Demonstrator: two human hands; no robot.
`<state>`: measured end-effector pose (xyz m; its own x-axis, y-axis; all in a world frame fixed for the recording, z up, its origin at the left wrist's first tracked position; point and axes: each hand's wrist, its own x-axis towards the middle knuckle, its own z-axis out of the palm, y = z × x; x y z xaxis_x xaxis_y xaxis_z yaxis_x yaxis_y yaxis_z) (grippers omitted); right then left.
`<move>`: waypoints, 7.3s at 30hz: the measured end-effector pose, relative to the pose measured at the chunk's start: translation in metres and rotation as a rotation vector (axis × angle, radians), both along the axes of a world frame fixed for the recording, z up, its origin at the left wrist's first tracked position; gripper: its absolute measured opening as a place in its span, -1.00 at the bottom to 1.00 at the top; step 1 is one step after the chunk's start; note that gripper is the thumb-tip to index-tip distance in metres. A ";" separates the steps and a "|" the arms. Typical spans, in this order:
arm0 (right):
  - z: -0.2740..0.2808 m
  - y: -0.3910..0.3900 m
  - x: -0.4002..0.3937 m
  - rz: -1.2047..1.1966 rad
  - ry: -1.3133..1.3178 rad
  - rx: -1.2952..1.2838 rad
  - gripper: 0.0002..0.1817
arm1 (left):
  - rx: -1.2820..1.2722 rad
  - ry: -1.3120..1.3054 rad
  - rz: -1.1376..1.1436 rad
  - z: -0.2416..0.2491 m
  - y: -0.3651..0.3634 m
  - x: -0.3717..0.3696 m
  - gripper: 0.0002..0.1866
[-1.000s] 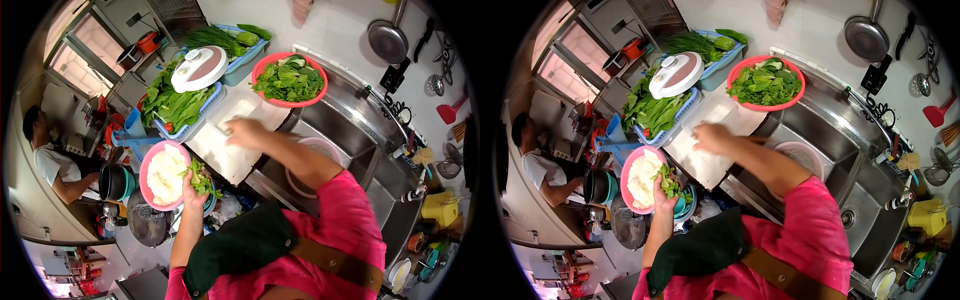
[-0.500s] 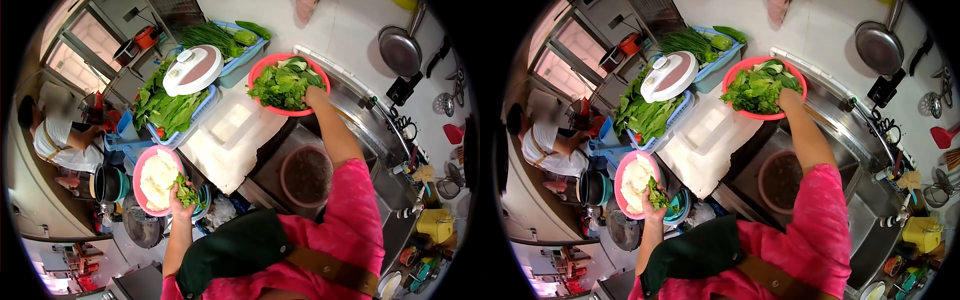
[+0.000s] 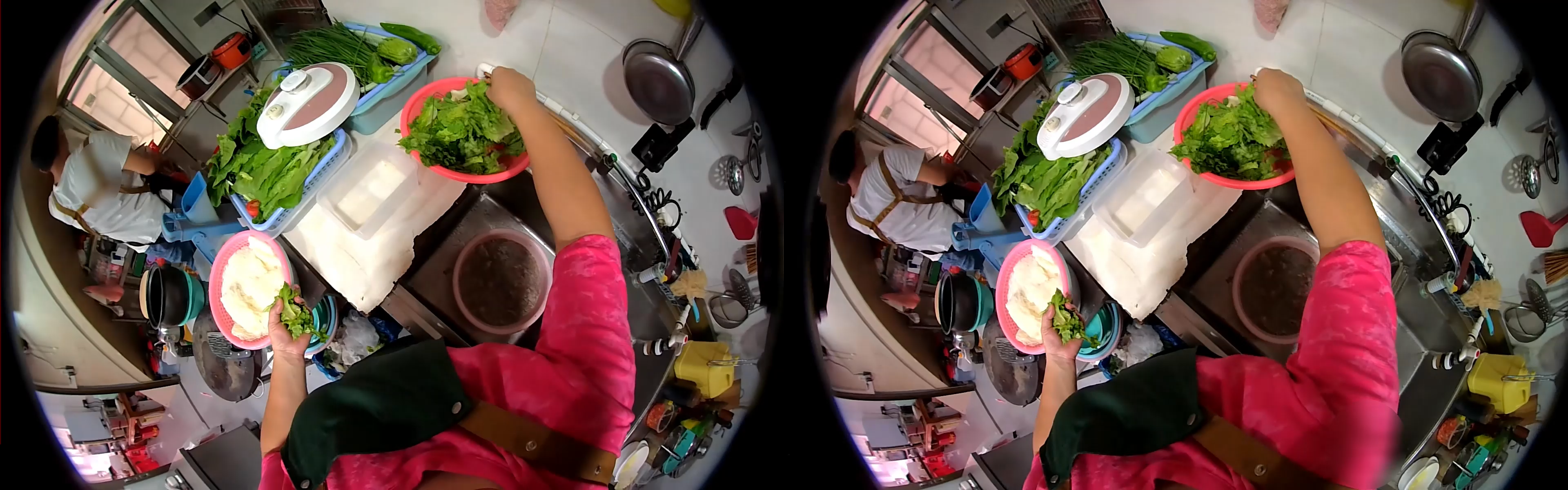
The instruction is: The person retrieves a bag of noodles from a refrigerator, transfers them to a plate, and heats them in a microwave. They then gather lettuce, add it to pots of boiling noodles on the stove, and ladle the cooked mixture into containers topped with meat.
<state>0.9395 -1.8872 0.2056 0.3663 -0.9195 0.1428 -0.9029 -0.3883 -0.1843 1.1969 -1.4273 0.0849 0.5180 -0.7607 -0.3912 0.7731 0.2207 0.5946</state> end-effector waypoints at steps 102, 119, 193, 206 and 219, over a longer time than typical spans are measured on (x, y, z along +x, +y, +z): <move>-0.140 0.522 0.235 1.253 -0.334 1.215 -0.50 | 0.478 -0.576 0.481 -0.018 0.227 -0.001 -0.71; -0.136 0.526 0.238 1.485 0.215 1.030 -0.75 | 0.785 -0.848 0.259 -0.006 0.250 -0.032 -0.49; 0.026 1.749 -0.652 3.824 -0.951 1.443 -0.78 | 1.832 1.863 2.045 0.039 0.967 -1.243 -0.27; 0.002 1.728 -0.788 3.939 -0.484 1.082 -0.75 | 2.579 1.218 2.258 0.043 0.837 -1.055 -0.84; -0.096 1.714 -0.816 3.793 0.612 1.328 -0.70 | 1.573 1.515 1.794 -0.100 0.739 -0.901 -0.57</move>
<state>0.1233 -0.1732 0.1091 -0.8626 0.3462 0.3688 0.0020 0.7314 -0.6819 0.2959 -0.6884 -0.0146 -0.8071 0.5083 -0.3005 0.3259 0.8078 0.4911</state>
